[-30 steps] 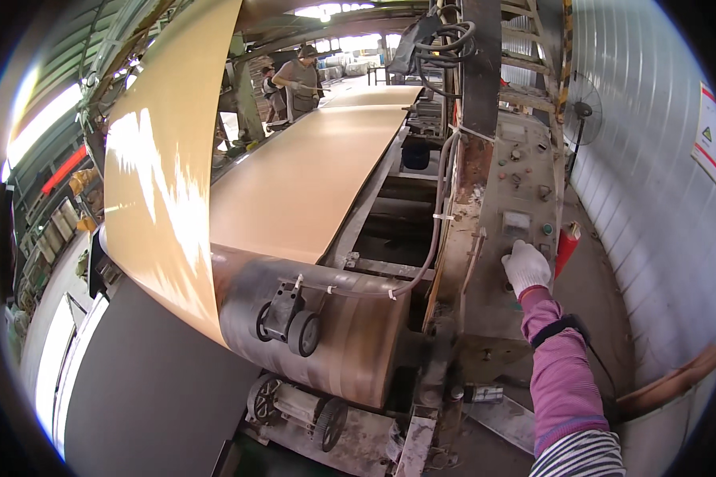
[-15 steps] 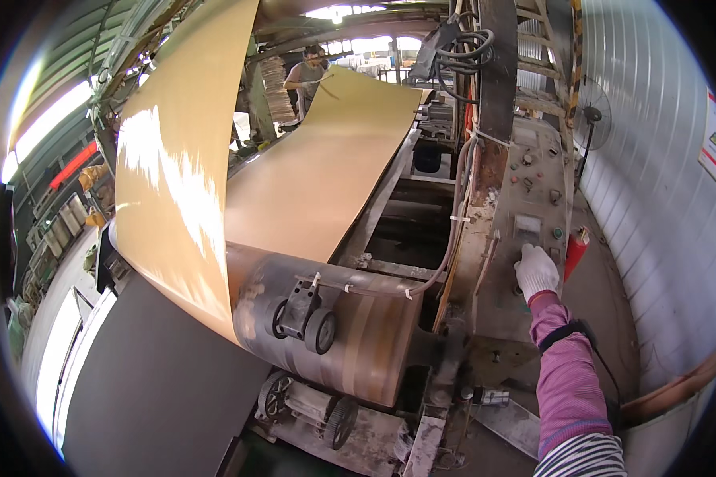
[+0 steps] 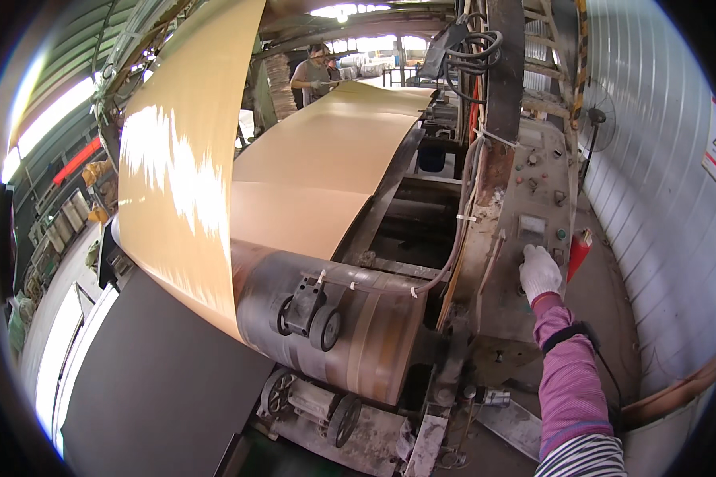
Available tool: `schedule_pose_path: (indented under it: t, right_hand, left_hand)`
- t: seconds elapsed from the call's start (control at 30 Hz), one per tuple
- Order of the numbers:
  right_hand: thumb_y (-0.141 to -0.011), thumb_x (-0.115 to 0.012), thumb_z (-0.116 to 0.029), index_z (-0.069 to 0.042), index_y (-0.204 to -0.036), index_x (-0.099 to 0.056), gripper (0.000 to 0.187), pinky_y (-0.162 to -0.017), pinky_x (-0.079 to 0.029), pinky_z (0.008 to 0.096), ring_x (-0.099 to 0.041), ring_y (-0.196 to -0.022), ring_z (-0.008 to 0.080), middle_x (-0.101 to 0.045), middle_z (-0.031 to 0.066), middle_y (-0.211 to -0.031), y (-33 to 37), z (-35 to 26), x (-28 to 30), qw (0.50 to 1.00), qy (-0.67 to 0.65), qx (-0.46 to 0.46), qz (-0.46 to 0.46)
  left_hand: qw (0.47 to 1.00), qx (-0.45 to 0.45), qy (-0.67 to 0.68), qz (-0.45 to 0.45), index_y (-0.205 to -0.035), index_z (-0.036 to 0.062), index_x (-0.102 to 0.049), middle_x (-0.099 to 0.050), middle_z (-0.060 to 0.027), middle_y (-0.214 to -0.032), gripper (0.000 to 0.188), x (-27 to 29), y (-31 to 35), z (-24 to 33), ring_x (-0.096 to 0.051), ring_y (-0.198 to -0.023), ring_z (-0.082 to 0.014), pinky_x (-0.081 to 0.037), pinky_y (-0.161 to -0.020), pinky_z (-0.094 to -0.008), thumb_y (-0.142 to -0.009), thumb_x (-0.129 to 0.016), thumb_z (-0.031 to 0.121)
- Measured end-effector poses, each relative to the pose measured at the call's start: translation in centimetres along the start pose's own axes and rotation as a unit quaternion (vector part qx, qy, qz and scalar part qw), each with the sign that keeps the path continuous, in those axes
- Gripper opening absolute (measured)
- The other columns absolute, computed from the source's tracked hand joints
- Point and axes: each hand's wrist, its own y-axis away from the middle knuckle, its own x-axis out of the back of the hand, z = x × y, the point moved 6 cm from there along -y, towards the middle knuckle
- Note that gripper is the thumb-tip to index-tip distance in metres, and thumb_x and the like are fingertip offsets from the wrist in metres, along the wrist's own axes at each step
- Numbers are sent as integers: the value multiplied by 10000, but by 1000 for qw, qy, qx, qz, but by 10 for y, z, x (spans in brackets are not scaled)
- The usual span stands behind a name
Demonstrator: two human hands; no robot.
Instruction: Operating a machine that processes and feeds large industrial sheets onto a conveyor belt.
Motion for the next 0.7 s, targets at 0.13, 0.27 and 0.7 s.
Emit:
schedule_pose_path:
  t: [0.13,0.27,0.7]
  right_hand:
    - [-824,-580,-118,-86,-1012,-606,192,-843,-515,457,-612,-1011,362,-611,158,-1031,-1,1,-2,1000,5,-5,-12]
    - [-808,-606,-102,-105,-1079,-619,272,-868,-495,449,-593,-1019,362,-600,151,-1045,-1,1,0,1000,-7,-14,-22]
    - [-896,-448,-70,-73,-1183,-634,342,-998,-433,421,-534,-1193,351,-588,149,-1271,-5,18,-20,999,-42,-10,-23]
  left_hand:
    - [1000,-8,-18,1,-1551,158,-190,-301,-118,-1562,583,8,6,12,-184,-1459,-388,-203,-1095,-674,-984,-296,73]
    - [1000,-16,-21,10,-1551,163,-197,-311,-137,-1552,624,10,11,14,-192,-1457,-386,-212,-1100,-662,-956,-317,21]
    - [967,-128,-108,192,-1326,34,-515,-504,-198,-1407,469,25,20,37,-514,-1269,-364,-400,-1010,-542,-859,-474,50]
